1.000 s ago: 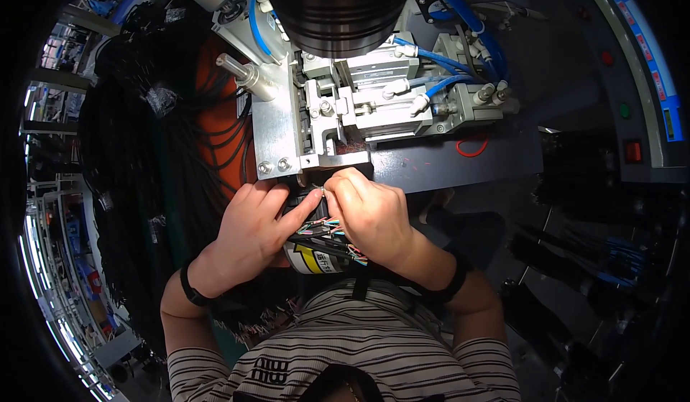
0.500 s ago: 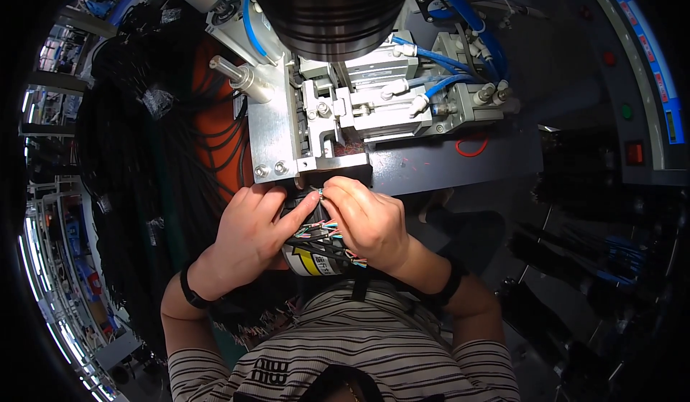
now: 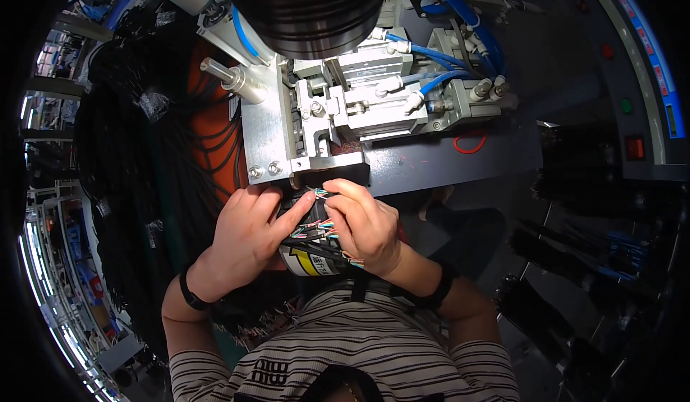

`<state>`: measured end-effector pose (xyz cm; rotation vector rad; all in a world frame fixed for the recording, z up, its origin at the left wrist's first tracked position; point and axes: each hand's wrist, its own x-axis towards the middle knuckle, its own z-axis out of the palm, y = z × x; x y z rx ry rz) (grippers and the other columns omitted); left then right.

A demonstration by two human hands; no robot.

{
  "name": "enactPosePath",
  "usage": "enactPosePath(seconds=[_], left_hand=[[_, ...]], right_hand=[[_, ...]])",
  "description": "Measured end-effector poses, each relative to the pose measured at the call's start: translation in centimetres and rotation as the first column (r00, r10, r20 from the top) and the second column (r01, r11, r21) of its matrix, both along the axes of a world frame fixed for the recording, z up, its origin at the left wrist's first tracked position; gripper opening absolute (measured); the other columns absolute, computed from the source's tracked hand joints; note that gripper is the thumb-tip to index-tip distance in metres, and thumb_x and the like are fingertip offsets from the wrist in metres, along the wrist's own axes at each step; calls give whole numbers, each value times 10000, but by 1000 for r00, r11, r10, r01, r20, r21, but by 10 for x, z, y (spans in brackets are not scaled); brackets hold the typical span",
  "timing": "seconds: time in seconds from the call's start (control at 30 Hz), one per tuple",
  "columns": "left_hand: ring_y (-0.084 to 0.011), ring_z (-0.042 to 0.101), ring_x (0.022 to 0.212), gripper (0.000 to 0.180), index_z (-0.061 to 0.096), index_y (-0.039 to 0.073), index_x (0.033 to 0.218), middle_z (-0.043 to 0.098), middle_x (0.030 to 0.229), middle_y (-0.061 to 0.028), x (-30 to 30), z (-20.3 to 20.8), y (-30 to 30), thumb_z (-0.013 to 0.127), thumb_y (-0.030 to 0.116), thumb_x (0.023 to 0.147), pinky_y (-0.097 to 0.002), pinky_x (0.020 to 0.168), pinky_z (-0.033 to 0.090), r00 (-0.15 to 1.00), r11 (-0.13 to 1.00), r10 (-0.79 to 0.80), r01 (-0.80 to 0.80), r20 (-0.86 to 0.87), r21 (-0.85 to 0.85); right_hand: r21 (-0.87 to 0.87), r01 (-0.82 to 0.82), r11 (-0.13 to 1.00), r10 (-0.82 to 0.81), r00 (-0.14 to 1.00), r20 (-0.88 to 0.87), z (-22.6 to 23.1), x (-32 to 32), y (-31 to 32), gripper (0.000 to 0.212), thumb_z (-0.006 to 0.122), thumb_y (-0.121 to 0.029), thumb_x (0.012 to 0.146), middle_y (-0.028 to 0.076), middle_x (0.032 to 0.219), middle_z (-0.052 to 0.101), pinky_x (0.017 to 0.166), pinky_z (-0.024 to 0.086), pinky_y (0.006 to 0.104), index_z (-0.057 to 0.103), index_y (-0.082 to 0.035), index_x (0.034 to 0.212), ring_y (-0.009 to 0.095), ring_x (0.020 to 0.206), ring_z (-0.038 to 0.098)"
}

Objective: The worker is inserting and connecting colored wires into a plastic harness connector at a specialized workstation.

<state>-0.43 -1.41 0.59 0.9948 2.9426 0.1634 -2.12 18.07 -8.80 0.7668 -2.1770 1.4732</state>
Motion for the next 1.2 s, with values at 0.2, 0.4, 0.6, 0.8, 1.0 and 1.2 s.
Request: enactPosePath(seconds=[0.2, 0.4, 0.6, 0.8, 1.0, 1.2], left_hand=[[-235, 508, 842, 649, 576, 151, 1334, 494, 926, -48, 0, 2, 0, 669, 258, 700, -344, 698, 392, 999, 1000, 14, -15, 31, 8], [-239, 514, 854, 658, 574, 149, 1336, 497, 934, -55, 0, 2, 0, 675, 255, 694, -347, 699, 396, 999, 1000, 11, -11, 37, -8], [-228, 484, 874, 909, 557, 121, 1330, 465, 924, -42, 0, -2, -1, 828, 272, 475, -335, 700, 374, 1000, 1000, -11, 11, -14, 8], [-240, 516, 847, 628, 581, 146, 1328, 498, 931, -57, -1, 0, -1, 661, 262, 716, -346, 693, 399, 1000, 1000, -4, 4, 2, -12], [-228, 493, 864, 836, 563, 124, 1329, 476, 923, -45, 0, -2, -1, 775, 249, 531, -336, 699, 380, 1000, 1000, -13, 13, -1, -3], [-232, 511, 836, 604, 583, 138, 1324, 493, 925, -55, 0, 0, 0, 648, 248, 734, -341, 690, 396, 1000, 1000, 0, 0, 10, -12]], right_hand=[[-69, 41, 997, -34, 994, 102, 5, -3, -1, 235, 712, 58, 747, 141, 968, 660, 561, 536, 300, 649, 31, 972, 243, 688, 673], [-14, 1, 1000, -1, 998, 59, 6, -9, 1, 233, 713, 57, 747, 132, 949, 658, 563, 534, 299, 655, 21, 970, 248, 693, 673], [-56, -14, 998, 21, 991, 130, 12, -12, 2, 204, 702, 61, 758, 132, 903, 661, 575, 536, 305, 660, 22, 954, 254, 699, 671], [-62, -88, 994, 98, 978, 186, 14, -19, 6, 167, 694, 81, 789, 136, 912, 673, 546, 500, 248, 672, 45, 951, 171, 662, 646], [-106, -119, 987, 144, 952, 271, 18, -21, 8, 143, 710, 61, 794, 108, 900, 682, 508, 461, 221, 684, 39, 933, 112, 605, 602], [-124, -130, 984, 169, 907, 386, 21, -20, 9, 135, 718, 50, 793, 100, 898, 683, 491, 438, 207, 688, 33, 924, 86, 574, 578]])
